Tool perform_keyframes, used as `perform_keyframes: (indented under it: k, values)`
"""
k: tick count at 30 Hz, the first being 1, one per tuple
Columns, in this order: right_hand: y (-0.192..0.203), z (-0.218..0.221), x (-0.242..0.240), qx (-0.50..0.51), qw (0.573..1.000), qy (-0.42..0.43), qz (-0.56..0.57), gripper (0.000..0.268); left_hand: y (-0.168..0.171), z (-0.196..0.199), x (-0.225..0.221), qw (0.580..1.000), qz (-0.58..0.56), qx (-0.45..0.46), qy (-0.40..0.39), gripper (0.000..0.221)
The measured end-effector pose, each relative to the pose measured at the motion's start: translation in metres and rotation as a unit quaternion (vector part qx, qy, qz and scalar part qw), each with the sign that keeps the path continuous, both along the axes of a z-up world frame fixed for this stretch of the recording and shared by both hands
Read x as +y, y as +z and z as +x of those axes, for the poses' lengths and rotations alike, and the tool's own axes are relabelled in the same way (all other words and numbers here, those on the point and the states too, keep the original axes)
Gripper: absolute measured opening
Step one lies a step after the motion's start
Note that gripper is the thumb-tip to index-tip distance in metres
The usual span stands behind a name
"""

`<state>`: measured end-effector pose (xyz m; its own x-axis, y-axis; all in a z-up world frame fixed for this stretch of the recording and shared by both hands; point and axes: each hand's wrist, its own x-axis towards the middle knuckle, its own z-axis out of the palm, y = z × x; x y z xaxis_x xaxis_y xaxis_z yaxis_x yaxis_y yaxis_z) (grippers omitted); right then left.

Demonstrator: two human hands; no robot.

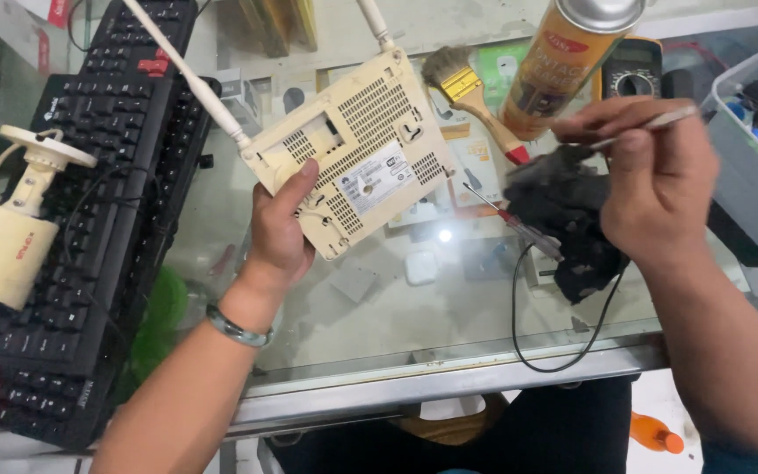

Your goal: Unscrewing and prying open the casing of a wireless router for repair or inspection.

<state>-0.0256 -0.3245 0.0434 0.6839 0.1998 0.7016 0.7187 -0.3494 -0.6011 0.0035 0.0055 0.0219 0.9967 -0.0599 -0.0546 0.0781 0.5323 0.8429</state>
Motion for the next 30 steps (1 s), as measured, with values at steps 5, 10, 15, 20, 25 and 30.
perform_keyframes:
  k: [5,10,15,20,25,30]
  values:
    - [0.000,-0.002,-0.017,-0.026,0.998,-0.036,0.036,0.030,-0.006,0.002,0.001,0.999,0.032,-0.010,-0.007,0.048]
    - [0.004,0.002,-0.008,0.022,0.991,-0.129,-0.026,0.047,0.008,-0.001,-0.005,0.998,0.056,0.021,-0.027,0.054]
    - [-0.004,0.010,0.022,0.083,0.982,-0.077,-0.152,0.013,0.009,0.003,-0.006,0.988,0.100,0.106,0.049,0.043]
    - [-0.023,0.013,0.020,0.134,0.967,-0.097,-0.195,0.019,0.042,-0.001,-0.014,0.963,0.207,0.173,-0.001,0.046]
    - [-0.028,0.012,0.016,0.074,0.976,-0.122,-0.164,0.017,0.067,-0.011,-0.027,0.889,0.375,0.254,-0.061,0.062]
    - [-0.015,0.006,0.024,0.019,0.979,-0.065,-0.190,0.016,0.085,-0.012,-0.033,0.648,0.703,0.266,-0.120,0.055]
